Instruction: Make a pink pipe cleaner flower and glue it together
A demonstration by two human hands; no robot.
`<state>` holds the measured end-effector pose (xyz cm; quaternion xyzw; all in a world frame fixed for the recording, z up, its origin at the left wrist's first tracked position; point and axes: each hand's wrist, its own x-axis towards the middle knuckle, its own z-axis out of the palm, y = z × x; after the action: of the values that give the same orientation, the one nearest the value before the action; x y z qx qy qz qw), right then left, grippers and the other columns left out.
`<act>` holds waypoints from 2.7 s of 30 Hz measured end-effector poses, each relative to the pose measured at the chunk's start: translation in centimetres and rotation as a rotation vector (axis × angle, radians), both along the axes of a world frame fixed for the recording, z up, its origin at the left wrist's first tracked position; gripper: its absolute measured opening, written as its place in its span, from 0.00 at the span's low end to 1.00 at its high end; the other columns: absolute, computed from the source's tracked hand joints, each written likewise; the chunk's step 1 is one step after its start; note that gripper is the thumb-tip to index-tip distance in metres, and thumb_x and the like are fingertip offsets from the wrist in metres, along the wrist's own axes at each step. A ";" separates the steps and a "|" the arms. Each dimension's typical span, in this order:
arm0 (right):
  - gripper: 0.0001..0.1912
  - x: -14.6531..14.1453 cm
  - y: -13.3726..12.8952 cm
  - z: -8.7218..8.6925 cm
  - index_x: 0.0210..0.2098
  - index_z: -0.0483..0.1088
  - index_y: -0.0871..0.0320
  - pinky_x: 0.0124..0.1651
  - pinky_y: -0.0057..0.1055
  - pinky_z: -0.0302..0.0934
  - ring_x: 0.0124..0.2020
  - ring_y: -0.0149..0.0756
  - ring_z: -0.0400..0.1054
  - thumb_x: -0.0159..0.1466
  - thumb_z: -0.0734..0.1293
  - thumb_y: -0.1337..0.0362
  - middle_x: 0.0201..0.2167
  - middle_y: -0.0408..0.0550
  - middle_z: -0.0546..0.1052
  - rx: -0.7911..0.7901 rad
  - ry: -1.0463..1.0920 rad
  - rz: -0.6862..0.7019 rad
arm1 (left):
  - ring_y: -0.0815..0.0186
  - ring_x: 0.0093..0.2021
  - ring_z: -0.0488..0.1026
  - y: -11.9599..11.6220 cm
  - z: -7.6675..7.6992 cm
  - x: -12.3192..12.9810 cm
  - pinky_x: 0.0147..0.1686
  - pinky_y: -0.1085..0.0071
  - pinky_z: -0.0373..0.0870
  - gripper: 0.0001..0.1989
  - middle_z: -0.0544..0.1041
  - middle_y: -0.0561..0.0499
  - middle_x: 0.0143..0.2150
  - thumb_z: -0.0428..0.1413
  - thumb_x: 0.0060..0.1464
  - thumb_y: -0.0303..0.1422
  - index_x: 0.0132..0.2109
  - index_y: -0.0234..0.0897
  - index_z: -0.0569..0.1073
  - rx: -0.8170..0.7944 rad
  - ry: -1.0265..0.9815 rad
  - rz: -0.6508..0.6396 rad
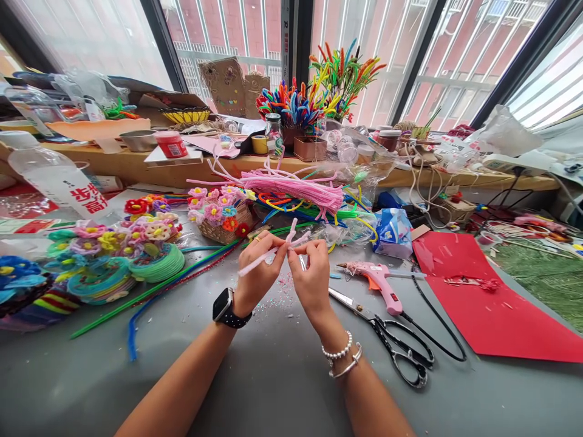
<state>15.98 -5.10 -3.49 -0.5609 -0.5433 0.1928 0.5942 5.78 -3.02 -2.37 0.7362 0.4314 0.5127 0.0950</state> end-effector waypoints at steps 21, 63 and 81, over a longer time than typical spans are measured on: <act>0.09 1.3 0.6 0.7 0.23 0.71 0.61 0.17 0.18 0.44 0.19 0.20 0.51 0.45 0.71 0.61 0.18 0.37 0.62 -0.402 0.938 0.493 | 0.74 0.24 0.63 0.5 0.1 0.3 0.28 0.76 0.60 0.09 0.68 0.55 0.21 0.56 0.43 0.35 0.24 0.34 0.70 -0.612 -0.740 -0.347; 0.10 0.6 0.9 -0.3 0.25 0.69 0.58 0.18 0.20 0.43 0.17 0.19 0.51 0.47 0.69 0.59 0.18 0.36 0.64 -0.223 0.738 0.246 | 0.71 0.30 0.71 1.0 0.0 -0.4 0.34 0.73 0.66 0.15 0.74 0.52 0.28 0.62 0.36 0.32 0.32 0.33 0.67 -0.849 -0.774 -0.428; 0.09 2.0 1.2 -0.1 0.25 0.71 0.58 0.28 0.24 0.53 0.24 0.26 0.60 0.48 0.69 0.59 0.22 0.40 0.71 -0.144 0.491 0.237 | 0.73 0.25 0.69 1.2 1.1 -1.6 0.27 0.76 0.65 0.12 0.72 0.53 0.23 0.62 0.35 0.32 0.28 0.31 0.69 -0.940 -0.560 -0.496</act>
<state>17.97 -3.95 -3.56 -0.4707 -0.4299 0.4293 0.6398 4.19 -1.85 -1.29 0.5310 0.3856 0.4040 0.6373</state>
